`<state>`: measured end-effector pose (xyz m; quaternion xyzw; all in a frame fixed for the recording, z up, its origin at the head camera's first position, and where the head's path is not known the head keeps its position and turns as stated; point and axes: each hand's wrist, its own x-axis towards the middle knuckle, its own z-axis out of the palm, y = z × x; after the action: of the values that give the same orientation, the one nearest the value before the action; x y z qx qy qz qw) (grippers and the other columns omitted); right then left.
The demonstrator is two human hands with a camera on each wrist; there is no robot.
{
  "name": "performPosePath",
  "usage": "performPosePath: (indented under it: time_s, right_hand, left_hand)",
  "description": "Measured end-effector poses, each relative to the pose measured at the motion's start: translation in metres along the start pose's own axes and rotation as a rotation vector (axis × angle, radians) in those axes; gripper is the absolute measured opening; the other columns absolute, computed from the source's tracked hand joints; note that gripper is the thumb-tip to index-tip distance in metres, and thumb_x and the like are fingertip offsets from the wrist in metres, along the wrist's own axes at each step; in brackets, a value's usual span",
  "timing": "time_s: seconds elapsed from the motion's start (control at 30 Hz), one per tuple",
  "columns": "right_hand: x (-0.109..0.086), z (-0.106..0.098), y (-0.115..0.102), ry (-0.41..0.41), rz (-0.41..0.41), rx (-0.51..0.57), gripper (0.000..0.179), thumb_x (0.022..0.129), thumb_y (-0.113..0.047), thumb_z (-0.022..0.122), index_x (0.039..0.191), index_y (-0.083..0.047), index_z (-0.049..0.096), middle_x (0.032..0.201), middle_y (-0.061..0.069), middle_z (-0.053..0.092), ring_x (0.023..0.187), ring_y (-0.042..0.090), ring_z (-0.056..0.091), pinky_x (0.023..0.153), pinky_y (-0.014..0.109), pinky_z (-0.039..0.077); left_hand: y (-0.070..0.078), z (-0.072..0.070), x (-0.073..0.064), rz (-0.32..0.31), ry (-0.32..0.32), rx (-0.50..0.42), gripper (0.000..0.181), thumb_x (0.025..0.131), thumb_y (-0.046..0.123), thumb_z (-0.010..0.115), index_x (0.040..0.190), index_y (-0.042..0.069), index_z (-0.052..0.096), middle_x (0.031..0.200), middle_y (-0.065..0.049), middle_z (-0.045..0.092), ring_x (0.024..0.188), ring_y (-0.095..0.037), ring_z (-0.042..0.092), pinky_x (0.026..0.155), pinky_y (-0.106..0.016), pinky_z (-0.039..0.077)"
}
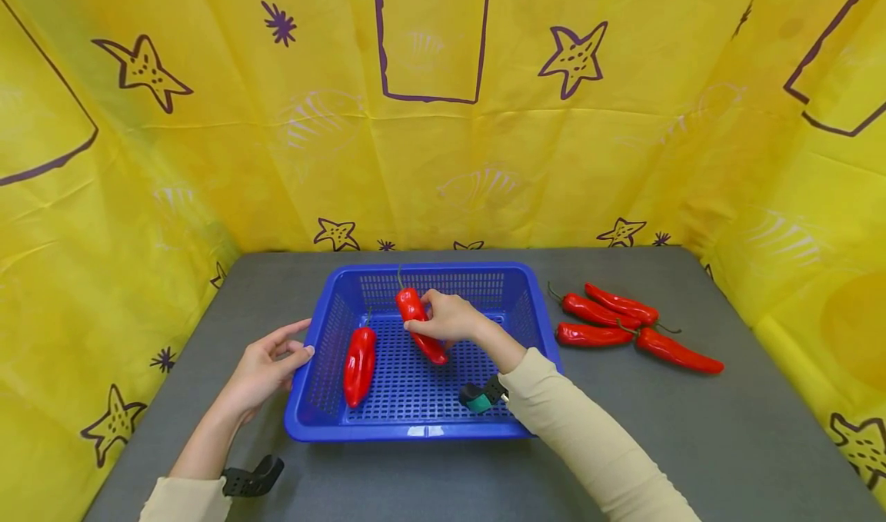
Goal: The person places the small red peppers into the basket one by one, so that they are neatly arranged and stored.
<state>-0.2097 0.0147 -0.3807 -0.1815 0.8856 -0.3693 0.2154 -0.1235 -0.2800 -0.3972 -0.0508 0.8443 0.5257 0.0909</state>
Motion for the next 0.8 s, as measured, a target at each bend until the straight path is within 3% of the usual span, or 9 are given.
performPosePath:
  time_s: [0.8]
  right_hand:
    - [0.014, 0.028, -0.006, -0.094, 0.095, 0.005, 0.046, 0.083, -0.033, 0.067, 0.112, -0.003, 0.047, 0.085, 0.008, 0.057, 0.068, 0.018, 0.06, 0.056, 0.037, 0.055]
  left_hand:
    - [-0.001, 0.0, 0.0, 0.008, -0.005, -0.004, 0.063, 0.087, 0.031, 0.063, 0.14, 0.011, 0.036, 0.096, -0.016, 0.061, 0.069, -0.022, 0.062, 0.06, -0.033, 0.054]
